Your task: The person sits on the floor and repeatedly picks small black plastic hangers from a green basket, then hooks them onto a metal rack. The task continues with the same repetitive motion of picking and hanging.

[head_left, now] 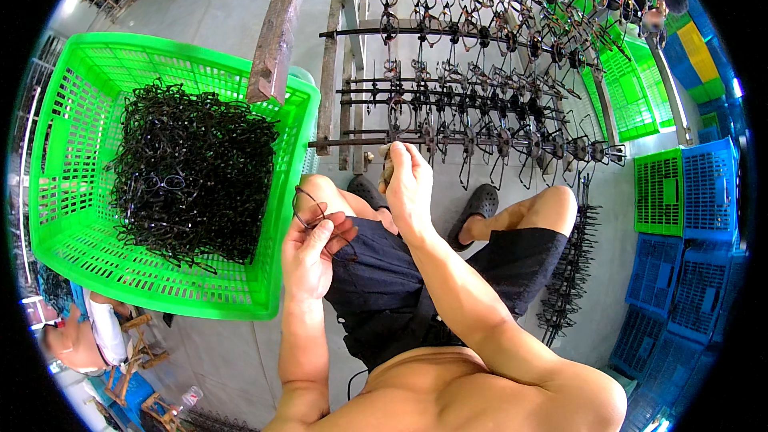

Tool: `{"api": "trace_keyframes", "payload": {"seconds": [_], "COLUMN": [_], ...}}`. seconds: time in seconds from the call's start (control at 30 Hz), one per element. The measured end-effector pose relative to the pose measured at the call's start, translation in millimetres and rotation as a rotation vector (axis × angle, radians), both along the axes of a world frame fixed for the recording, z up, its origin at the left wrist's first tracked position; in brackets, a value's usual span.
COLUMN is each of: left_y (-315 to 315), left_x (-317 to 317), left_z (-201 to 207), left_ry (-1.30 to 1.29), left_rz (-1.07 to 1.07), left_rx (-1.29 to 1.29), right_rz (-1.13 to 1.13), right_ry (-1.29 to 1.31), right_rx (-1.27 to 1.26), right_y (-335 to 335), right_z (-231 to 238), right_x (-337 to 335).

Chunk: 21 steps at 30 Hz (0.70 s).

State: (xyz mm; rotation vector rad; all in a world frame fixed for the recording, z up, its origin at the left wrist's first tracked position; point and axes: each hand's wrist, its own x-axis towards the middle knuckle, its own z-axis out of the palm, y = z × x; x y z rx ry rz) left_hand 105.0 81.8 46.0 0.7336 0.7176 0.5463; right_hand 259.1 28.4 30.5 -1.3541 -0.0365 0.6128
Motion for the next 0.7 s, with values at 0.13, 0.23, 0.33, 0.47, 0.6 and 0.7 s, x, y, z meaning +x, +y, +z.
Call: {"api": "trace_keyframes", "payload": {"seconds": [0.13,0.23,0.33,0.47,0.6,0.7], "left_y": [6.6,8.1,9.5,10.3,9.2,5.9], "left_x": [2.5,11.4,21.7,38.3,46.8,44.9], "left_z": [2.7,2.6,0.3,2.5,7.9,0.5], "left_ry": [-0.031,-0.068,-0.147,-0.109,-0.136,-0.138], "left_rz": [0.033,0.078,0.044,0.05,0.086,0.048], "left_rx": [0.01,-0.014,-0.026,-0.017,0.024,0.157], "right_rz": [-0.062,-0.08,-0.076,-0.102,-0.028,-0.055], "right_ry": [-0.016,0.025,0.061,0.001,-0.068,-0.59], "right_rx": [0.02,0.037,0.074,0.116,0.023,-0.23], "right_y": [0.8,0.1,0.8,6.0,-2.5,-37.8], "right_z": [-10.5,-11.3,-9.2,-15.8,-12.4,-13.4], "right_x": [-2.5,-4.9,0.6,0.4,6.0,-12.0]}}
